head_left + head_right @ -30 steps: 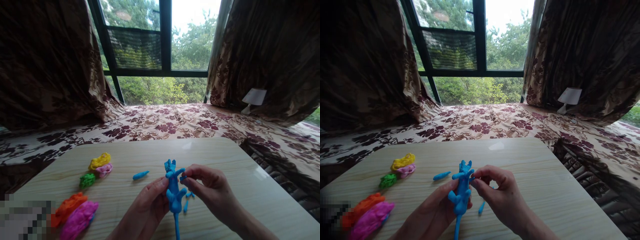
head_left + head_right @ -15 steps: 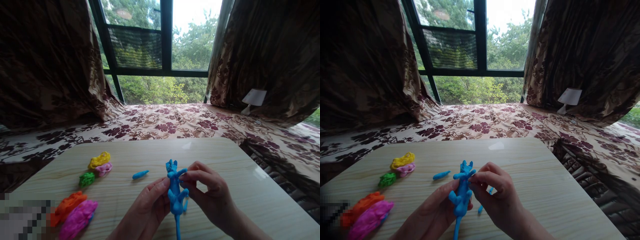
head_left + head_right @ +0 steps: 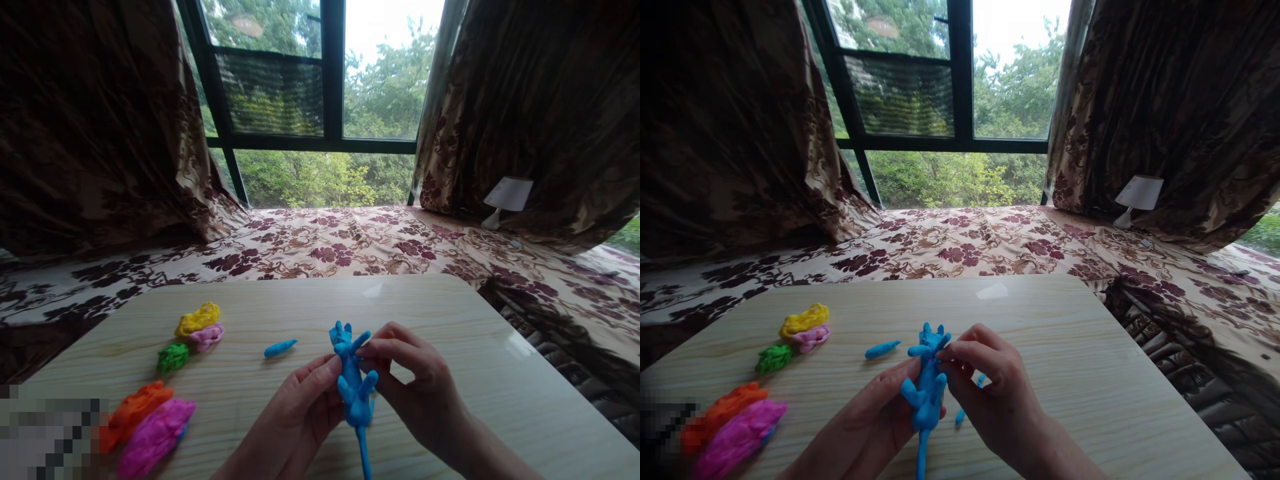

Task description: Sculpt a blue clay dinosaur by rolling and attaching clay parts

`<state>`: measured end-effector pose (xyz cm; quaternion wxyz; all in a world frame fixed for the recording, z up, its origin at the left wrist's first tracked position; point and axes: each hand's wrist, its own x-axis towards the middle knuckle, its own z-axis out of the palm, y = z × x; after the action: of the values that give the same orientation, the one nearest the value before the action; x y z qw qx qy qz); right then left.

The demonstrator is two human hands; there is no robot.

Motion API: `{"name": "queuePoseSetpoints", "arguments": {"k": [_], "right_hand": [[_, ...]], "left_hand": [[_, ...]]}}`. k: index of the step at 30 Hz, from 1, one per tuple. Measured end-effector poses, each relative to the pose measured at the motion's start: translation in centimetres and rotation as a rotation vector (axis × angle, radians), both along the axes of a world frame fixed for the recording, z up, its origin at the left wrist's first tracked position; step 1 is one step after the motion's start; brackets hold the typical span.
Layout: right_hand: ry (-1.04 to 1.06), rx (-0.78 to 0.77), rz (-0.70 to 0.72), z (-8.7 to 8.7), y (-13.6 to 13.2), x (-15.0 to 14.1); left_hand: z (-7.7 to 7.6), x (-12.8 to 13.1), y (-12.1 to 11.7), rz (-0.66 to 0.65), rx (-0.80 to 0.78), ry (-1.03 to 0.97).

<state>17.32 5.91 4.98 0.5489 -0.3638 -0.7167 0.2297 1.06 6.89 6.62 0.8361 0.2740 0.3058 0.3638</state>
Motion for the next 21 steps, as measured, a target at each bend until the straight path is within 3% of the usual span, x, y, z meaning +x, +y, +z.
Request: {"name": "queuePoseSetpoints", "arguments": {"k": [14, 21], "right_hand": [[-0.318, 0.199, -0.104, -0.1, 0.0, 0.7], [-0.531, 0.342, -0.122, 0.6, 0.0, 1.7]], "left_hand": [[0.5, -0.1, 0.0, 0.005, -0.005, 0.018], [0.3, -0.2, 0.2, -0.027, 0.01, 0.057]]}}
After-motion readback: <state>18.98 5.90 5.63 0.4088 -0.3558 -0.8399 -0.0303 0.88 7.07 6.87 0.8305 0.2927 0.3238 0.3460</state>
